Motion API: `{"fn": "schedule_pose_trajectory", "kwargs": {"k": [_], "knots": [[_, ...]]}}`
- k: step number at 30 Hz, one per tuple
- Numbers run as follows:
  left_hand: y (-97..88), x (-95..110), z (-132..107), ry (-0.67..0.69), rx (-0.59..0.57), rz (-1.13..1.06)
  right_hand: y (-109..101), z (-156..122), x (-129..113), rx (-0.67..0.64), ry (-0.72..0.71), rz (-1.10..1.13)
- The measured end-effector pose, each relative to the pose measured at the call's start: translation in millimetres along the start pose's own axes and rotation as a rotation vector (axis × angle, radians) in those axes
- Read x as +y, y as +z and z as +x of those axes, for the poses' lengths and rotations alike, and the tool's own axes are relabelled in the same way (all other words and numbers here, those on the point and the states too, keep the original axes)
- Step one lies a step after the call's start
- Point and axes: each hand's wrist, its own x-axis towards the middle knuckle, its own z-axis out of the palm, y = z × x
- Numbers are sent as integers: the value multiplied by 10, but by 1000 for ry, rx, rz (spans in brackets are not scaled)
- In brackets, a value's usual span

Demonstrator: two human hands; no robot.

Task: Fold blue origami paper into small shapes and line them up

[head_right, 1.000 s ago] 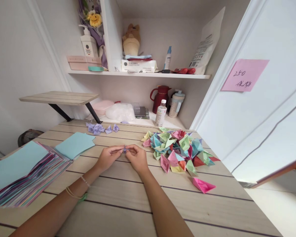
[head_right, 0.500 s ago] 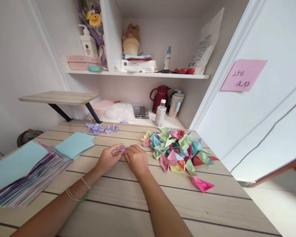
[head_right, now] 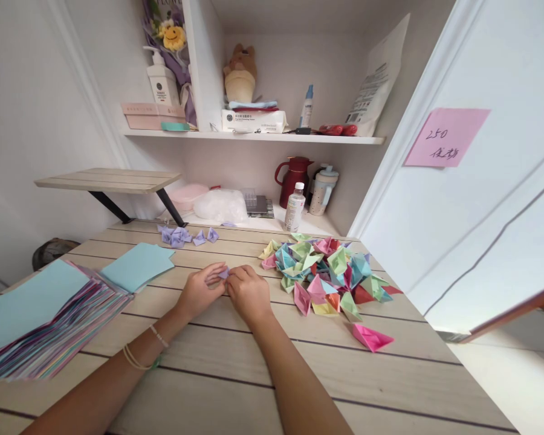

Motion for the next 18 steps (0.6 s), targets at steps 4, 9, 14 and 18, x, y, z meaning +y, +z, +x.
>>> {"fn": "schedule_pose_trajectory", "kwargs": {"k": [4, 9, 14, 18], "knots": [[-1, 11, -6, -4, 0, -12, 3, -2, -12, 10, 23, -13], [-13, 49, -13, -13, -8, -26, 4, -5, -25, 19, 82, 3], [-31, 67, -4, -47, -7, -67, 11, -8, -21, 24, 87, 32], [-76, 74, 22, -83, -43, -80, 14, 3, 2, 11, -11, 72]]}}
